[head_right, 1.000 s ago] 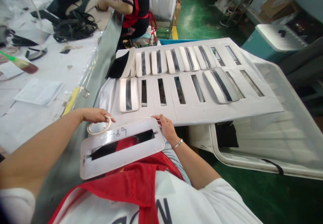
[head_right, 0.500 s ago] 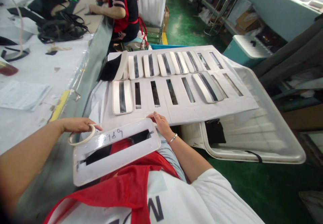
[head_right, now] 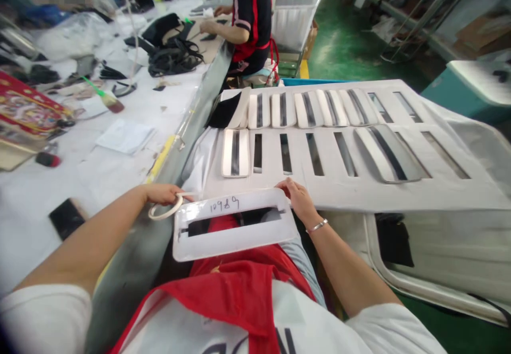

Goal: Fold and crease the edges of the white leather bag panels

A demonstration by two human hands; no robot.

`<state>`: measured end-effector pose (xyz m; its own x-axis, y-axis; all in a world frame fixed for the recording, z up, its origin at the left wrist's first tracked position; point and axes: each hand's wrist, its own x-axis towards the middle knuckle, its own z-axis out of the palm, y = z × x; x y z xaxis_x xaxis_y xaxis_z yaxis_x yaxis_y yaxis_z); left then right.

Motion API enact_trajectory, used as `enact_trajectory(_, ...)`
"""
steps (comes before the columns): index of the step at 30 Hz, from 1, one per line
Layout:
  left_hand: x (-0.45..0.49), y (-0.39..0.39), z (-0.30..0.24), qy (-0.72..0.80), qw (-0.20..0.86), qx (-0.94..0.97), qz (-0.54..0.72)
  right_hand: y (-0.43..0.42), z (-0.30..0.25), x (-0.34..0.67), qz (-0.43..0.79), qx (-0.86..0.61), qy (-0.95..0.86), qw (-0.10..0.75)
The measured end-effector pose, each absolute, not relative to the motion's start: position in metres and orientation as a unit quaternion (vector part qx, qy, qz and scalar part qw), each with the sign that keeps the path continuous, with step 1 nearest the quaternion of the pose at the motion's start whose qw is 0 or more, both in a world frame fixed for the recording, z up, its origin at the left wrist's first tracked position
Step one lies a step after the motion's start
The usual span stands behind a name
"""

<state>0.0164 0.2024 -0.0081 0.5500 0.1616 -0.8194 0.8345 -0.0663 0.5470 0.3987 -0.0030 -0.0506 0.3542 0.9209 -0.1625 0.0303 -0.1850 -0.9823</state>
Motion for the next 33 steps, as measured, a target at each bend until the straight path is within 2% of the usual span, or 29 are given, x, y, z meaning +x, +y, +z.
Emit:
enact_trajectory(11, -0.024, 0.188, -0.028, 0.334, 0.672, 0.634, -0.186, -0.001, -0.053, 0.397, 0.365, -0.695, -0.393, 0.478)
enact_trajectory(17, -0.036, 0.182, -0.023, 0.315, 0.681, 0.643, -0.151, 0.001, -0.055, 0.393, 0.360, -0.693, -0.371, 0.502)
enact_trajectory(33, -0.036, 0.169, -0.007, 0.317, 0.655, 0.672, -0.138, -0.001, -0.048, 0.387, 0.345, -0.706, -0.387, 0.483)
